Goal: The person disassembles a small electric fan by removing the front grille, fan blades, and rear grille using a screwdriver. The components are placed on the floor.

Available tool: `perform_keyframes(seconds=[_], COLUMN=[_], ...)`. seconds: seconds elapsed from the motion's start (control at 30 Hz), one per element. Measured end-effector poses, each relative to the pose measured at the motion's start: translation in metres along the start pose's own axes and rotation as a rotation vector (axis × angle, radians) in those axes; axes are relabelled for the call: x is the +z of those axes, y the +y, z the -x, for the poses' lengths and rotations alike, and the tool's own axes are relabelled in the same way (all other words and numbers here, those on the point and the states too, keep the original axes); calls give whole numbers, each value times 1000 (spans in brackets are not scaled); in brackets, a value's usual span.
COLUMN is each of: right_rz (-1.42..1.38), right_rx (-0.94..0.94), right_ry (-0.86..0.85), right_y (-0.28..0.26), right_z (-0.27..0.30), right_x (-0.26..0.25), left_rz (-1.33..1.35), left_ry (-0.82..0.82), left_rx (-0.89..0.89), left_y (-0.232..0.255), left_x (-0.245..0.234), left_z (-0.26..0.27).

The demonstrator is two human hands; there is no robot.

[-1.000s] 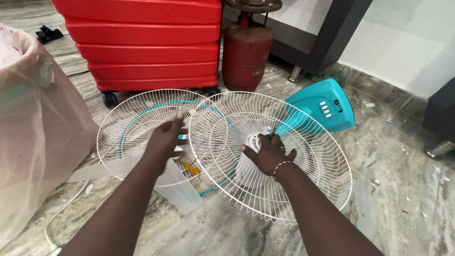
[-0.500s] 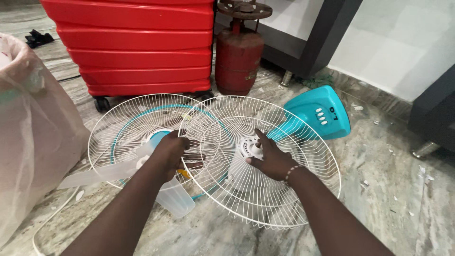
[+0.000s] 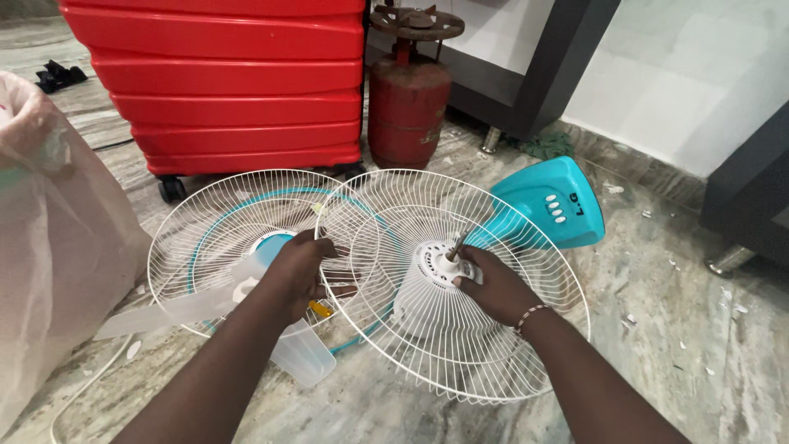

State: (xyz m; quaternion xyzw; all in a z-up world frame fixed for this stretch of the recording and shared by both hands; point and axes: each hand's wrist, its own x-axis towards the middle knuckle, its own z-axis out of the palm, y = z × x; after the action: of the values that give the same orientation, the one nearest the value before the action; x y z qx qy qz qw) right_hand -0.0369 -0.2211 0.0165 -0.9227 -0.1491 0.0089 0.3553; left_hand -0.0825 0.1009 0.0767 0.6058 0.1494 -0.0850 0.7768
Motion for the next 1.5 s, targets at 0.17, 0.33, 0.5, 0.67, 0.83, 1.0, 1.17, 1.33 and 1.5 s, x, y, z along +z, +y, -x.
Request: perform_keyframes(seconds=[0.17, 0.33, 0.5, 0.67, 0.83, 1.0, 1.17, 1.33, 1.5], right_rz=[41, -16, -131, -207, -175, -447, -616, -557, -540], right_rx=[96, 69, 162, 286, 245, 338, 375, 450, 564], right_ry=[-78, -13, 159, 337, 462, 441, 402, 382, 345], right_y=[-7, -14, -12, 0, 20, 46, 74, 98, 114], right_z=[0, 0, -1, 8, 21, 35, 51, 82, 98], right_x=[-14, -19, -11, -10, -15, -24, -27, -27, -24], left_rz=[-10, 4, -23, -35, -69, -127, -289, -391, -359], left_ry=[-12, -33, -195, -360, -379, -347, -334, -319, -313], left_rx=[15, -15, -120, -98, -37, 2, 93, 156, 112], left_y=[2, 1, -10, -30, -41, -47, -55, -70, -82], left_x=[6, 7, 6, 17, 47, 73, 87, 99, 104], left_z=[4, 7, 11, 20, 38, 60, 65, 62, 63])
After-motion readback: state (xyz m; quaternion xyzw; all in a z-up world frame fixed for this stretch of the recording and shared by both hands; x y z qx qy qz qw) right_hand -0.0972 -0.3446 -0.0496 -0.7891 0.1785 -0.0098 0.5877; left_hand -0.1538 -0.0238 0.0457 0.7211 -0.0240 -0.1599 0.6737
